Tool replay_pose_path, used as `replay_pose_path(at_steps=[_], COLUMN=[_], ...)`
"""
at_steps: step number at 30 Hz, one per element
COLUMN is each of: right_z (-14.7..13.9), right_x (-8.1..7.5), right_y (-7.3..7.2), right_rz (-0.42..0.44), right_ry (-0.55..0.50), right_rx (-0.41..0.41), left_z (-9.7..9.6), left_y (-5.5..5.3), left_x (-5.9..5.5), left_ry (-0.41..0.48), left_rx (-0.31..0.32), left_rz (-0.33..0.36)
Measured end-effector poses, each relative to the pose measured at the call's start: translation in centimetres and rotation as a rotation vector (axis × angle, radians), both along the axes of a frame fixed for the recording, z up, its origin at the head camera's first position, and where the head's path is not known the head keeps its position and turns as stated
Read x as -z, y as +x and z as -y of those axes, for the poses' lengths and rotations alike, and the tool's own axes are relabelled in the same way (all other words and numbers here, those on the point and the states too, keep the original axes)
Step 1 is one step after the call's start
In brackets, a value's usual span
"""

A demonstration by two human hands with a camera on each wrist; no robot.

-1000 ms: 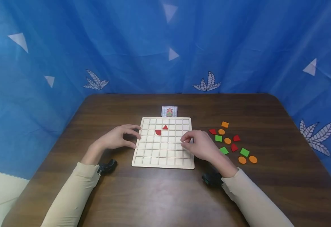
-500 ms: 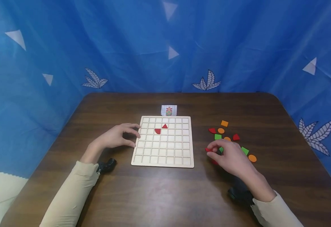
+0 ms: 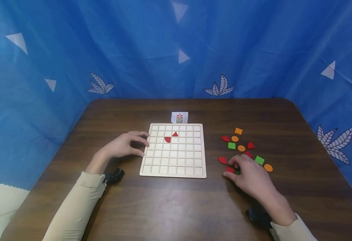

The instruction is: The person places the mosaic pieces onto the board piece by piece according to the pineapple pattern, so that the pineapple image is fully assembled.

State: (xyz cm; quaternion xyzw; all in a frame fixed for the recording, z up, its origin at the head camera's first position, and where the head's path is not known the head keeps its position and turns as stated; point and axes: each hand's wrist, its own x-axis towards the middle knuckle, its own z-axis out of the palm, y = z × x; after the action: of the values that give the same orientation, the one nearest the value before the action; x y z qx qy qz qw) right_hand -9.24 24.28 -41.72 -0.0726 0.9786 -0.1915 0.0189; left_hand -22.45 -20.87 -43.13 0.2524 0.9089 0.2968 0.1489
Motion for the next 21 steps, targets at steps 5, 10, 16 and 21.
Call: replay_pose_path(at_steps=[5,10,16,21], right_z=[0.22,0.53,0.70,0.58], right_x=[0.11,0.17,0.26,0.18], right_y=[0.13,0.22,0.31,0.38], right_rz=[0.028,0.025,0.007,-0.006], right_ry=[0.047,0.054,0.076,0.085], right_rx=[0.005,-0.007,-0.021,-0.038], left_z=[-0.03,-0.01,-0.05,-0.07], left_y=[-0.04,-0.03,-0.03,0.02], left_x=[0.02,0.00,0.10,0.00], left_ry=[-0.003,0.002,-0.002,0.002], left_rx=[0.002,0.004,-0.003,-0.004], left_rz=[-0.002,-0.004,0.000,0.002])
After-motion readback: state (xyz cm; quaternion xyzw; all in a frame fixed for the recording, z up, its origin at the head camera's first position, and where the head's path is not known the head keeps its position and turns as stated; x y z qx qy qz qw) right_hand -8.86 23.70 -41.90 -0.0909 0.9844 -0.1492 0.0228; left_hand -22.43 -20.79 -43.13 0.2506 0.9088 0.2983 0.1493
